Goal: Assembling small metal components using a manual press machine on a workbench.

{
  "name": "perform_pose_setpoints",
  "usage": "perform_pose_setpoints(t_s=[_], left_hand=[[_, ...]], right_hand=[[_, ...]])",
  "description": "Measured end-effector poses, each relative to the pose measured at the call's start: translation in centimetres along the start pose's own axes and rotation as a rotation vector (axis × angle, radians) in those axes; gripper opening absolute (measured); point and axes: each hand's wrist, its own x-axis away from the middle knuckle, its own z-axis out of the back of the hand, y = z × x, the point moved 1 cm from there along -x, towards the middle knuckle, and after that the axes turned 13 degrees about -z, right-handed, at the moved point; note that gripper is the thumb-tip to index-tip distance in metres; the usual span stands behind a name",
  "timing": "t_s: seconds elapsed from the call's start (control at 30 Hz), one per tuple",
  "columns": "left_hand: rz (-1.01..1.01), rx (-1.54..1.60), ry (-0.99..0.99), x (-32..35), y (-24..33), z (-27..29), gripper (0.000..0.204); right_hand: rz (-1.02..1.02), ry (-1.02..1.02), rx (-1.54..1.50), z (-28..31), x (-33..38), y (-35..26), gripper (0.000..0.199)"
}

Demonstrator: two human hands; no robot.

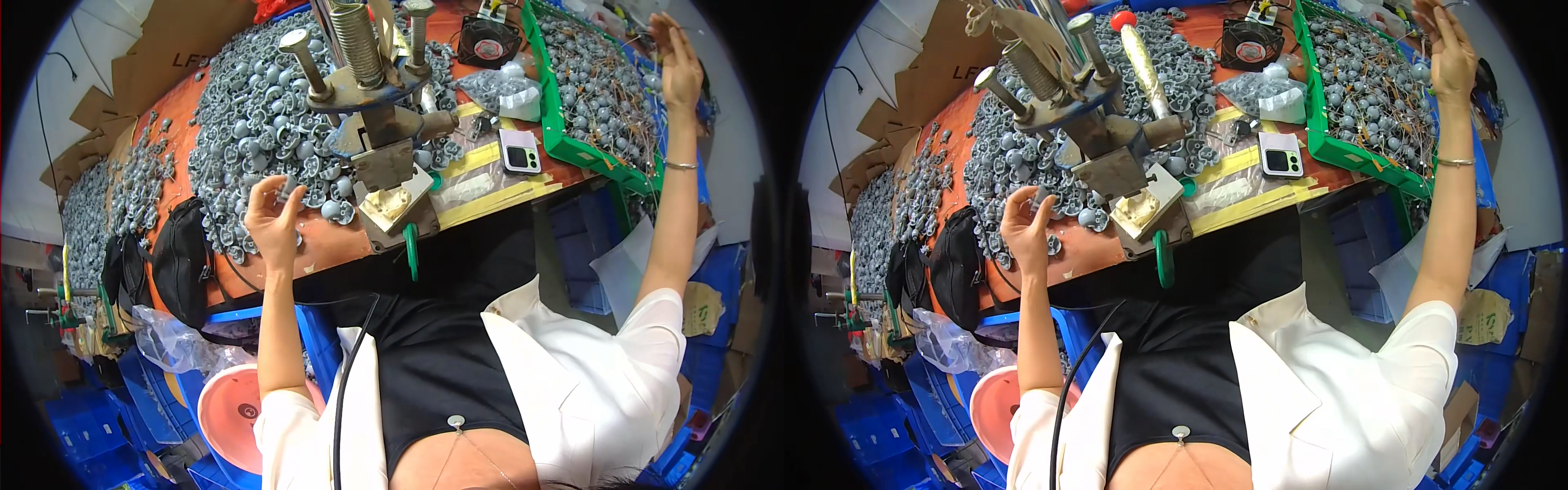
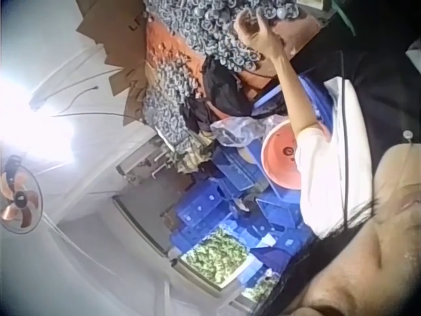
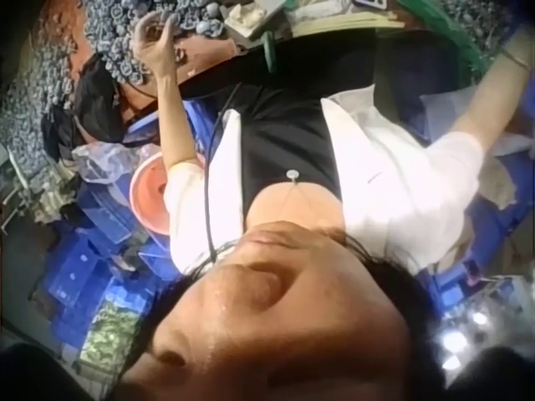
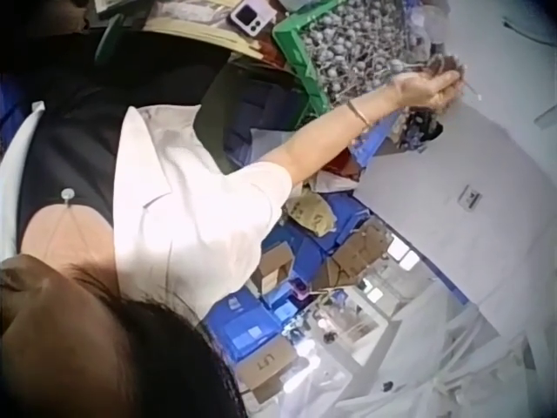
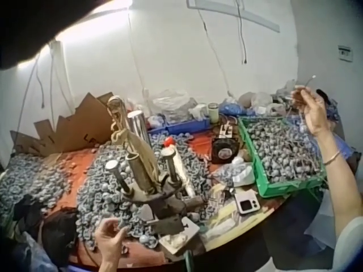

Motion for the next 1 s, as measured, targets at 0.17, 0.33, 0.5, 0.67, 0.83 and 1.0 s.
perform_pose_setpoints(t_s=[0.17,0.33,0.5,0.67,0.83,1.0], left_hand=[[0.031,0.064,-0.215,0.7,2.5,-1.8,0.041],[-0.02,-0.073,-0.355,3.4,1.9,-5.2,0.029],[-0.235,-0.439,-0.376,4.4,1.4,-9.0,0.032],[-0.132,-0.529,-0.469,3.9,1.2,-9.4,0.038],[-0.042,-0.341,-0.361,3.0,1.0,-7.2,0.043],[-0.136,-0.906,-0.048,-3.4,-2.9,4.0,0.025]], right_hand=[[0.002,-0.282,-0.295,-2.9,5.9,-2.3,0.032],[-0.038,-0.631,-0.482,-8.0,11.6,-3.6,0.032],[-0.029,-0.508,-0.057,-12.9,17.8,-2.4,0.028],[-0.28,-0.649,-0.016,-16.9,23.2,-1.8,0.016],[-0.114,-0.694,0.235,-19.4,26.3,-0.7,0.007],[-0.181,-0.708,0.139,-19.8,27.2,1.0,0.01]])
